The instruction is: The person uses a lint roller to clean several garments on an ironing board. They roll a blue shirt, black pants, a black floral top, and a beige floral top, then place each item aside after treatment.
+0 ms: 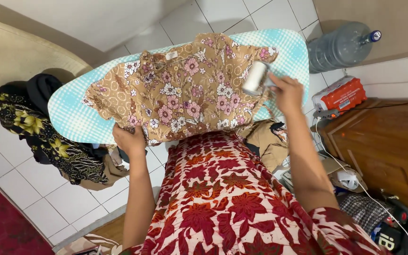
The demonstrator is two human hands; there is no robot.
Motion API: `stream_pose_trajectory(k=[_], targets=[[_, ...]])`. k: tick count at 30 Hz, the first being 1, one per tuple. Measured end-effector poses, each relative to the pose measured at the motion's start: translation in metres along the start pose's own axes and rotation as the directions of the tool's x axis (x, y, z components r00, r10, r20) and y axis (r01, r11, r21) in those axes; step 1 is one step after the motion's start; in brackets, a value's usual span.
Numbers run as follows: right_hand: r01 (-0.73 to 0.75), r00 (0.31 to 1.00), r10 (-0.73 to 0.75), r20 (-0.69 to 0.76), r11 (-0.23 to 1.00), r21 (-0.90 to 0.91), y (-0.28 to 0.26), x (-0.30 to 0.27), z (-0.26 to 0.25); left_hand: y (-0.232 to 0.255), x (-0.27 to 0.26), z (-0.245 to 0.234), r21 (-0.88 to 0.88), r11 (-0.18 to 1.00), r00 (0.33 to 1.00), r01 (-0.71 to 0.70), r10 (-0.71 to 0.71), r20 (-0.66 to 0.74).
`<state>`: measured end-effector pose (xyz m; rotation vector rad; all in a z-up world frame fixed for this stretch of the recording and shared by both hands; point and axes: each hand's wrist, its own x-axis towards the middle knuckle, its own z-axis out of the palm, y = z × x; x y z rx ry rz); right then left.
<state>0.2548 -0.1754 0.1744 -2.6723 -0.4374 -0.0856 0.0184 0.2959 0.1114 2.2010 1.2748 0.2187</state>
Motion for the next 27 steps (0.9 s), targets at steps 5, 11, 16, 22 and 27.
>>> stream_pose_trajectory(k=[5, 11, 16, 22, 27], targets=[[0.117, 0.988, -0.118, -0.103, 0.993, -0.019, -0.063, 0.063, 0.07, -0.005, 0.014, -0.003, 0.074, 0.997, 0.998, -0.008, 0.003, 0.062], [-0.299, 0.952, 0.247, 0.182, 0.88, 0.369, 0.002, 0.038, 0.02, -0.02, 0.027, -0.012, -0.248, 0.964, 0.97, 0.098, -0.037, 0.24], [-0.228, 0.938, 0.173, 0.3, 0.961, 0.157, 0.042, 0.016, -0.038, -0.034, 0.034, -0.018, -0.587, 0.778, 0.934, 0.226, -0.001, 0.359], [-0.61, 0.682, 0.19, 0.707, 0.681, 0.405, -0.093, 0.053, 0.042, -0.044, 0.041, -0.017, -0.597, 0.704, 0.893, 0.383, -0.117, 0.435], [0.375, 0.812, -0.42, 0.406, 0.908, 0.19, -0.212, 0.036, 0.102, -0.064, 0.048, -0.013, -0.648, 0.64, 0.894, 0.413, -0.151, 0.422]])
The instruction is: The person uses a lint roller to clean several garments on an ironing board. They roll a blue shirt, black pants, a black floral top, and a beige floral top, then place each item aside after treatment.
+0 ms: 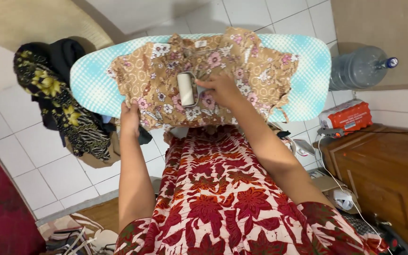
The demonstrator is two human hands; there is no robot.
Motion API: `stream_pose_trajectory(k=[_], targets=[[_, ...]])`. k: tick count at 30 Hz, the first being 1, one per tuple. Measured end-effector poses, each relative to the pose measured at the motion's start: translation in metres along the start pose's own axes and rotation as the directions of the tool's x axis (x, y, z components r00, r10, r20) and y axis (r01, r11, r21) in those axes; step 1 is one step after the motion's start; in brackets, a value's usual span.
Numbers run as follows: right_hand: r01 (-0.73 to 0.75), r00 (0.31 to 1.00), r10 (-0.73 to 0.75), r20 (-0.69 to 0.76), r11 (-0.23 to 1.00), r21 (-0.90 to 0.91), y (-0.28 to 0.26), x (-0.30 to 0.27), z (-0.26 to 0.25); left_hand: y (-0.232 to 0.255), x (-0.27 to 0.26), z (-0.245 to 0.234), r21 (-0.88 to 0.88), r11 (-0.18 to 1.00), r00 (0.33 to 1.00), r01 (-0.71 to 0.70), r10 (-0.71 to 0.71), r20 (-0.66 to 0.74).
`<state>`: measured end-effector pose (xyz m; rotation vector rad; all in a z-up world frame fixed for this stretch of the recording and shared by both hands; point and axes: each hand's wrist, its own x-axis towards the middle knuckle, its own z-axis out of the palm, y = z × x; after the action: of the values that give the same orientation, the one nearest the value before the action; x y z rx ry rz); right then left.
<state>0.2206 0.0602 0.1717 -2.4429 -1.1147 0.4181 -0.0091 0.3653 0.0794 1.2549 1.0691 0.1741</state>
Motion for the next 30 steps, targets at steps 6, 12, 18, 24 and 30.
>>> stream_pose_trajectory(k=[6, 12, 18, 24, 30], targets=[[-0.243, 0.97, 0.239, 0.045, 0.947, 0.21, 0.047, -0.061, -0.034, -0.01, 0.005, -0.008, -0.157, 0.988, 0.998, -0.001, 0.01, 0.054], [-0.48, 0.873, 0.464, 0.15, 0.761, 0.436, 0.067, -0.094, -0.06, 0.009, 0.0, -0.004, 0.029, 0.996, 0.996, -0.082, 0.083, -0.021], [-0.046, 0.988, 0.027, 0.151, 0.991, 0.125, -0.079, 0.0, 0.056, 0.014, 0.006, -0.019, 0.276, 0.953, 0.99, -0.125, 0.14, -0.034], [0.059, 0.997, -0.054, -0.059, 0.995, 0.081, -0.121, 0.025, 0.099, 0.003, 0.018, -0.046, 0.428, 0.864, 0.962, -0.264, 0.267, 0.054], [-0.219, 0.958, 0.221, -0.183, 0.975, 0.033, -0.057, -0.031, 0.038, 0.002, 0.024, -0.057, 0.061, 0.996, 0.972, -0.072, 0.056, 0.228]])
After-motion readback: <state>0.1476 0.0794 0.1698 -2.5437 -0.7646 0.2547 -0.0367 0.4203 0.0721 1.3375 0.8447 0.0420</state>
